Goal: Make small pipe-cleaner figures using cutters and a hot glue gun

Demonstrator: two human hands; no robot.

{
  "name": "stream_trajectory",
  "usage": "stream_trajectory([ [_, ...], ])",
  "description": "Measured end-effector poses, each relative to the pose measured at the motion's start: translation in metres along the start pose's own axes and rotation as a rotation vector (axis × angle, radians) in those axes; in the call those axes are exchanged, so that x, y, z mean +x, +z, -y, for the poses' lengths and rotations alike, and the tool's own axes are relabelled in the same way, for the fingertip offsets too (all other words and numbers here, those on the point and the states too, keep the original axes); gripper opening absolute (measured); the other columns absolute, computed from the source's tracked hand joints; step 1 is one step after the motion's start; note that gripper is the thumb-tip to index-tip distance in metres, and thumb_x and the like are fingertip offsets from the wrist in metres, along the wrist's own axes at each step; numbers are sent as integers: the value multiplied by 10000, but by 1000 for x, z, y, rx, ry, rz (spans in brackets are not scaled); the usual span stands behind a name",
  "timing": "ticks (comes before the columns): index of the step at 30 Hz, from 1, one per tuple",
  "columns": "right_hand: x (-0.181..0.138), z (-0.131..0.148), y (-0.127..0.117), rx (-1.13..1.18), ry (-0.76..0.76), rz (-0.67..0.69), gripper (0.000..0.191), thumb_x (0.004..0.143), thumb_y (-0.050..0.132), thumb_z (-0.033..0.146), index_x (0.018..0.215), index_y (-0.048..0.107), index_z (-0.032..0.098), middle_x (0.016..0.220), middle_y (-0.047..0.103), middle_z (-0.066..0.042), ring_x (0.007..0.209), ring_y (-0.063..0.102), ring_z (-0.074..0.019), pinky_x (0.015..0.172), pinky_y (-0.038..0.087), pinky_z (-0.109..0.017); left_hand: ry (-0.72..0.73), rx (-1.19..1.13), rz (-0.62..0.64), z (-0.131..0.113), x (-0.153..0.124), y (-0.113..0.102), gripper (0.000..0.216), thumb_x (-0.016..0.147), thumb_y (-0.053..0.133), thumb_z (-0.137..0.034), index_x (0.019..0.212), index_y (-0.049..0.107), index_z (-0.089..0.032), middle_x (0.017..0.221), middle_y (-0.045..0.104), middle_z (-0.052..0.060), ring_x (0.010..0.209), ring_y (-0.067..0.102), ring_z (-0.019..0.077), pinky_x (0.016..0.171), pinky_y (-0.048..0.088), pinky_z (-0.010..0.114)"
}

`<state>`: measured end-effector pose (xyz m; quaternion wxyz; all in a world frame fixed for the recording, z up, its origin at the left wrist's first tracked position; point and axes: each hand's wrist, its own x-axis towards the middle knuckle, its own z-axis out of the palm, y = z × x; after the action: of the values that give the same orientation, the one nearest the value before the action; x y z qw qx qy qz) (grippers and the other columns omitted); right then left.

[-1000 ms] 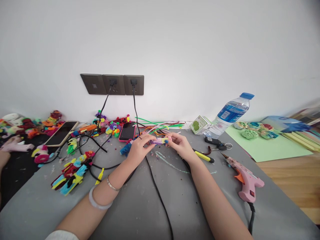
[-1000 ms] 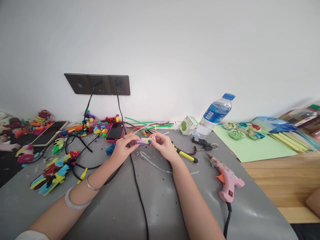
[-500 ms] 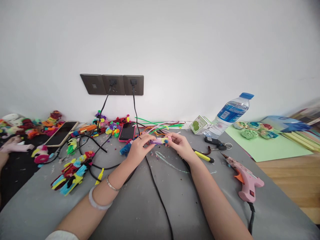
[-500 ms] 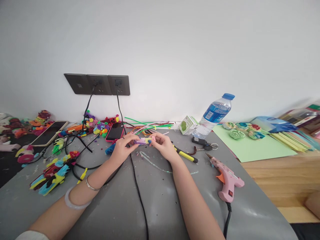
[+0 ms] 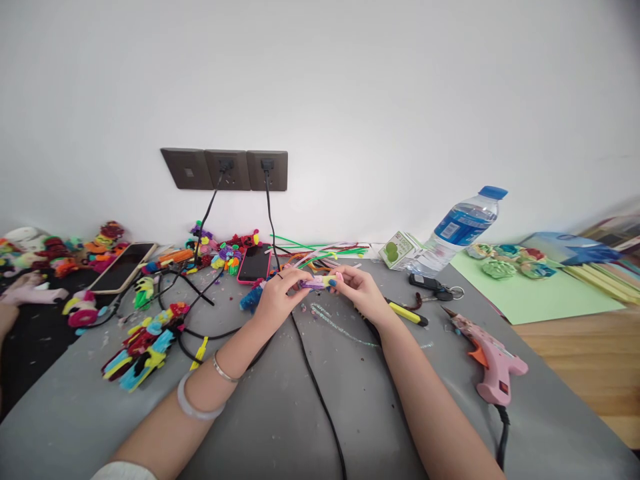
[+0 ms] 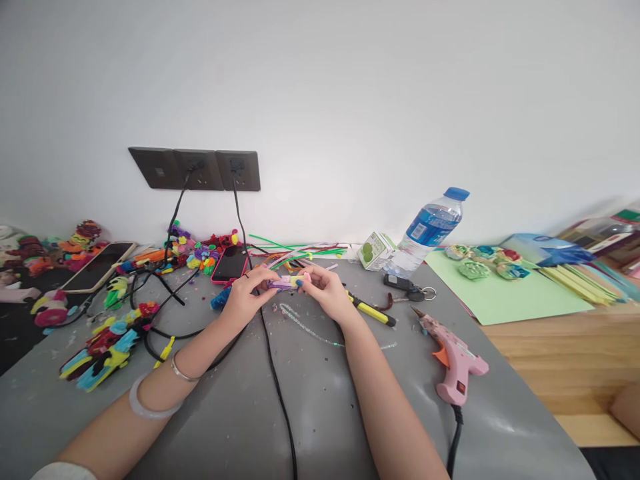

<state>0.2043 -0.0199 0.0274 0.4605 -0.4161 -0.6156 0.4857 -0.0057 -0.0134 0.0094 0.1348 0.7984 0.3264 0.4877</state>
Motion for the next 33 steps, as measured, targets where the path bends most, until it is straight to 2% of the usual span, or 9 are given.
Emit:
stream_trajectory([
  [11,0,0,0,21,-4,2,416,799,677,598,821,617,187,742,632,-25,632,553,-133,610,463,-269,5,0,-2,-1,0,0,129,873,642,-139,986,648,-200,956,733,38,917,691,163,858,551,299],
  [33,0,-3,0,7,-4,0,408,808,666,593,824,618,188,777,646,-35,655,573,-141,613,469,-266,-5,5,13,-1,0,0,118,892,619,-160,996,641,-212,960,722,36,909,689,168,852,553,308],
])
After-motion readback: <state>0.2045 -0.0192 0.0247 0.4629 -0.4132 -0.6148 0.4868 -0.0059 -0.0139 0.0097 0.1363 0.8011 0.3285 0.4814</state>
